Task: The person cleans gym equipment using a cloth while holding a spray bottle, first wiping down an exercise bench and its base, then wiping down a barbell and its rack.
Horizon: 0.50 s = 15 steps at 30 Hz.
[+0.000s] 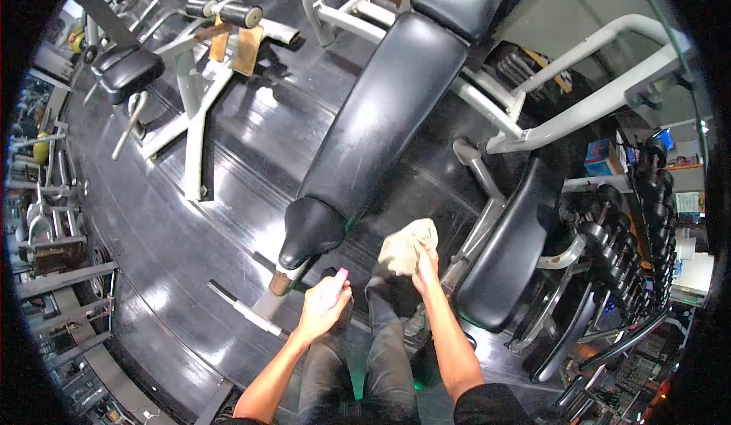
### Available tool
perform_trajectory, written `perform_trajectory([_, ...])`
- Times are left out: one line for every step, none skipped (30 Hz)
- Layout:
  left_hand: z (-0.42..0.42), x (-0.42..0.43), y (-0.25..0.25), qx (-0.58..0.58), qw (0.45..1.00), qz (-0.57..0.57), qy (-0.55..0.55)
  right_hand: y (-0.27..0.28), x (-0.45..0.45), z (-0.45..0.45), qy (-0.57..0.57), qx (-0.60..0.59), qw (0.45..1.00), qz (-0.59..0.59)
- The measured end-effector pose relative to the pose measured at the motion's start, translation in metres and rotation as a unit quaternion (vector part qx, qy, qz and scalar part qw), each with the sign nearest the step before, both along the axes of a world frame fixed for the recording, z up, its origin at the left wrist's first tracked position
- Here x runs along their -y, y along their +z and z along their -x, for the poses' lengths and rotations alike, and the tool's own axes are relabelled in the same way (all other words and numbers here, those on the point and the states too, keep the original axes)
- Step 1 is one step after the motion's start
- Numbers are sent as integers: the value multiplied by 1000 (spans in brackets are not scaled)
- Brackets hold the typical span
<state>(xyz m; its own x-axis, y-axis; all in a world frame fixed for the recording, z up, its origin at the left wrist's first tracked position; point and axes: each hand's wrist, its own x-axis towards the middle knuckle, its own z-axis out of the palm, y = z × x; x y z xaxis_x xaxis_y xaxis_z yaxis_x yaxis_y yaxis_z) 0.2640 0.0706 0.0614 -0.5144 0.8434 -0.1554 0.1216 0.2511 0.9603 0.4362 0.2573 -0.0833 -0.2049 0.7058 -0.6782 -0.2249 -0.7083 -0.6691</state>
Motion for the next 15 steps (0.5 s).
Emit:
perform_trajectory([8, -11, -10, -26, 999, 16, -21, -34, -18, 9, -13, 51, 998, -34])
perform_trajectory([16, -20, -19, -52, 997, 32, -44, -65, -36, 19, -25, 101, 992, -67])
perform_trajectory([22, -29, -31, -49, 997, 39, -45, -82, -60, 37, -55, 101, 988, -99])
perform_trajectory([26, -32, -41, -40, 998, 32, -39, -94, -80, 53, -84, 104, 983, -125])
perform_trajectory([29, -34, -52, -33, 999, 25, -34, -91, -104, 73, -99, 90, 981, -141])
perform_trajectory([33, -39, -64, -30, 998, 38, -33, -96, -131, 83, -62, -57, 988, -128])
perform_trajectory([34, -41, -74, -33, 999, 33, -22, -68, -152, 116, -155, -120, 968, -156])
perform_trajectory([34, -41, -82, -35, 999, 30, -10, -89, -173, 122, -68, -12, 975, -213])
perform_trajectory([34, -44, -88, -27, 999, 44, 5, -92, -188, 142, -81, 102, 948, -289])
perform_trajectory([34, -43, -96, -25, 998, 54, 3, -131, -205, 154, -81, 164, 891, -415])
perform_trajectory([33, -41, -102, -23, 997, 77, -4, -139, -203, 166, -67, 283, 789, -541])
perform_trajectory([32, -39, -108, -20, 995, 97, -12, -148, -193, 180, -48, 388, 654, -648])
perform_trajectory([29, -39, -110, 14, 993, 113, 10, -158, -171, 185, -28, 381, 701, -603])
perform_trajectory([27, -34, -115, 22, 992, 122, 10, -164, -144, 183, -7, 372, 744, -555])
perform_trajectory([26, -28, -119, 33, 989, 145, 3, -182, -122, 175, 27, 393, 734, -553])
